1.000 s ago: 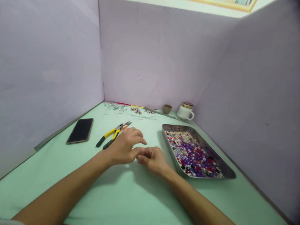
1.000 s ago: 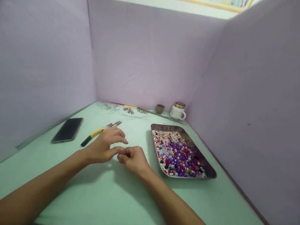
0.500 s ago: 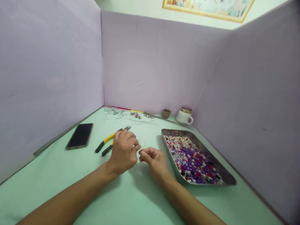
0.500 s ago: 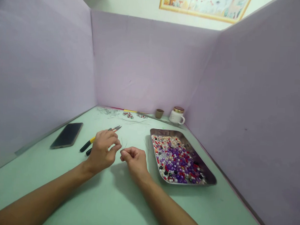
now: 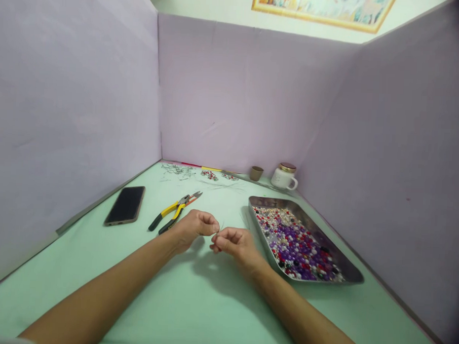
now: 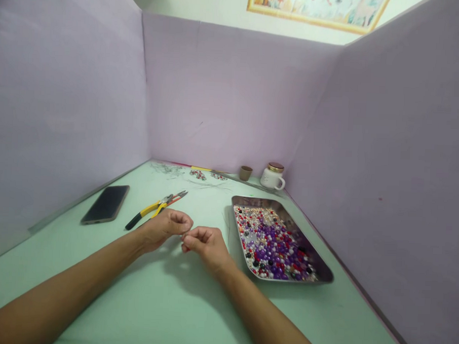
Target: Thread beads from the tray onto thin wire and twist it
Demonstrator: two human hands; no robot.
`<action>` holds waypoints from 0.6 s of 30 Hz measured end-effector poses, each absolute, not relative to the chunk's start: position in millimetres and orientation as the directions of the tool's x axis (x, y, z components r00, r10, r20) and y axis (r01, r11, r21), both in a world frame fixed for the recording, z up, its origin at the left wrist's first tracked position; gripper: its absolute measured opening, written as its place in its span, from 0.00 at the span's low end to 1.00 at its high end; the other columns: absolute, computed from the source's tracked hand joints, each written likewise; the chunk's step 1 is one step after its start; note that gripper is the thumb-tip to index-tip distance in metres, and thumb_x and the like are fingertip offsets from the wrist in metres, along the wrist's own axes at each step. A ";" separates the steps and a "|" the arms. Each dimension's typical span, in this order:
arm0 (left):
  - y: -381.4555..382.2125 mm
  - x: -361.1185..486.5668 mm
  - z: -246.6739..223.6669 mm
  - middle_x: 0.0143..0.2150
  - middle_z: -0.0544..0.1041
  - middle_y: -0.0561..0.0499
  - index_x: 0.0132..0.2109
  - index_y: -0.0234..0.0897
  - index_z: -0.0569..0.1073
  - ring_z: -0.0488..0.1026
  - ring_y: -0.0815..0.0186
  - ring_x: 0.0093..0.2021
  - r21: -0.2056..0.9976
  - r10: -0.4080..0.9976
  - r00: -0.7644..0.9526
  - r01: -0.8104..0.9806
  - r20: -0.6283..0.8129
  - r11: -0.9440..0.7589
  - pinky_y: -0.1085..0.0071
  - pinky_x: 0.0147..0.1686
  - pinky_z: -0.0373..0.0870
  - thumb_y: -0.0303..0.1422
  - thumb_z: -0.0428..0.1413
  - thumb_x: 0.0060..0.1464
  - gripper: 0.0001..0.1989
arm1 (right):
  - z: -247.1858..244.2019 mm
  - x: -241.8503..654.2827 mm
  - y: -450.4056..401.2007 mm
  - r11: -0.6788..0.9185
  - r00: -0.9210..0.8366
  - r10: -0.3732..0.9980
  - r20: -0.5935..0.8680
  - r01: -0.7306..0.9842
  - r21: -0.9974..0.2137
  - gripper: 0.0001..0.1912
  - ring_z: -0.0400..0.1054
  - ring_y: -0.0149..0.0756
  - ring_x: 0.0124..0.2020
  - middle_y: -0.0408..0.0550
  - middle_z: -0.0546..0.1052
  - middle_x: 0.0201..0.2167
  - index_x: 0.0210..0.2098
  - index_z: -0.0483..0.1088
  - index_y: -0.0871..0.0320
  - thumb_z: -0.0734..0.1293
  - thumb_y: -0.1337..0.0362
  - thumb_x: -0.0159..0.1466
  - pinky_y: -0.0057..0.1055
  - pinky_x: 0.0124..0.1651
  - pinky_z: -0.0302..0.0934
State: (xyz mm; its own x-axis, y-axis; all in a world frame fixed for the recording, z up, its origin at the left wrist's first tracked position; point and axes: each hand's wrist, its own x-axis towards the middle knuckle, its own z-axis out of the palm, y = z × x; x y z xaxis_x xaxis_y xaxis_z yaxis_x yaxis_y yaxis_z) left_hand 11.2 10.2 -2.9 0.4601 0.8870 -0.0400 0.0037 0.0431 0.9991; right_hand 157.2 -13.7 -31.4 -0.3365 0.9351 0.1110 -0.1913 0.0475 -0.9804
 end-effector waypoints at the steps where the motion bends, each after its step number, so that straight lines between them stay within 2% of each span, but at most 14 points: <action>1: 11.6 10.7 -2.1 0.20 0.69 0.53 0.24 0.33 0.69 0.64 0.71 0.22 0.999 0.926 0.378 0.031 0.000 -0.013 0.73 0.26 0.61 0.32 0.54 0.39 0.06 | -30.0 158.5 -11.9 0.070 -0.283 0.953 0.113 -0.158 -0.985 0.09 0.63 0.28 0.21 0.43 0.71 0.17 0.21 0.70 0.61 0.69 0.61 0.47 0.28 0.31 0.57; 3: 13.5 9.2 0.7 0.25 0.71 0.51 0.27 0.33 0.71 0.66 0.71 0.26 0.982 0.978 0.172 0.130 0.117 -0.140 0.73 0.30 0.61 0.33 0.55 0.40 0.07 | -27.8 160.9 -8.8 0.114 -0.184 0.974 0.131 -0.098 -0.989 0.08 0.62 0.27 0.21 0.43 0.71 0.17 0.21 0.70 0.61 0.68 0.62 0.47 0.27 0.30 0.56; 5: 14.0 7.2 3.7 0.29 0.72 0.50 0.30 0.34 0.71 0.67 0.69 0.29 0.932 0.963 0.028 0.243 0.270 -0.268 0.72 0.32 0.62 0.34 0.54 0.41 0.08 | -26.0 162.6 -7.6 0.131 -0.140 0.981 0.137 -0.057 -0.990 0.07 0.62 0.27 0.21 0.43 0.71 0.17 0.21 0.70 0.62 0.68 0.63 0.47 0.27 0.30 0.56; 8: 13.4 4.4 5.1 0.30 0.73 0.50 0.31 0.34 0.71 0.67 0.68 0.30 0.869 0.913 -0.004 0.311 0.407 -0.386 0.72 0.33 0.62 0.34 0.53 0.43 0.08 | -23.1 163.5 -10.1 0.118 -0.155 0.980 0.124 -0.049 -0.992 0.06 0.63 0.28 0.22 0.43 0.71 0.17 0.21 0.70 0.61 0.68 0.63 0.48 0.27 0.31 0.57; 13: 14.3 4.0 3.2 0.29 0.72 0.50 0.29 0.33 0.71 0.67 0.68 0.30 0.937 0.960 0.009 0.216 0.280 -0.275 0.72 0.32 0.62 0.33 0.55 0.41 0.08 | -19.7 163.9 -14.6 0.093 -0.238 0.963 0.125 -0.142 -0.985 0.07 0.63 0.28 0.24 0.42 0.71 0.18 0.21 0.70 0.60 0.68 0.61 0.48 0.28 0.33 0.57; 18: 7.3 6.9 12.9 0.24 0.71 0.53 0.25 0.33 0.71 0.64 0.70 0.29 0.965 0.962 0.162 0.108 0.218 -0.237 0.73 0.33 0.60 0.33 0.55 0.41 0.06 | -21.7 163.6 -13.5 0.095 -0.254 0.960 0.122 -0.114 -0.989 0.08 0.63 0.29 0.23 0.42 0.72 0.18 0.21 0.70 0.60 0.68 0.61 0.47 0.28 0.32 0.58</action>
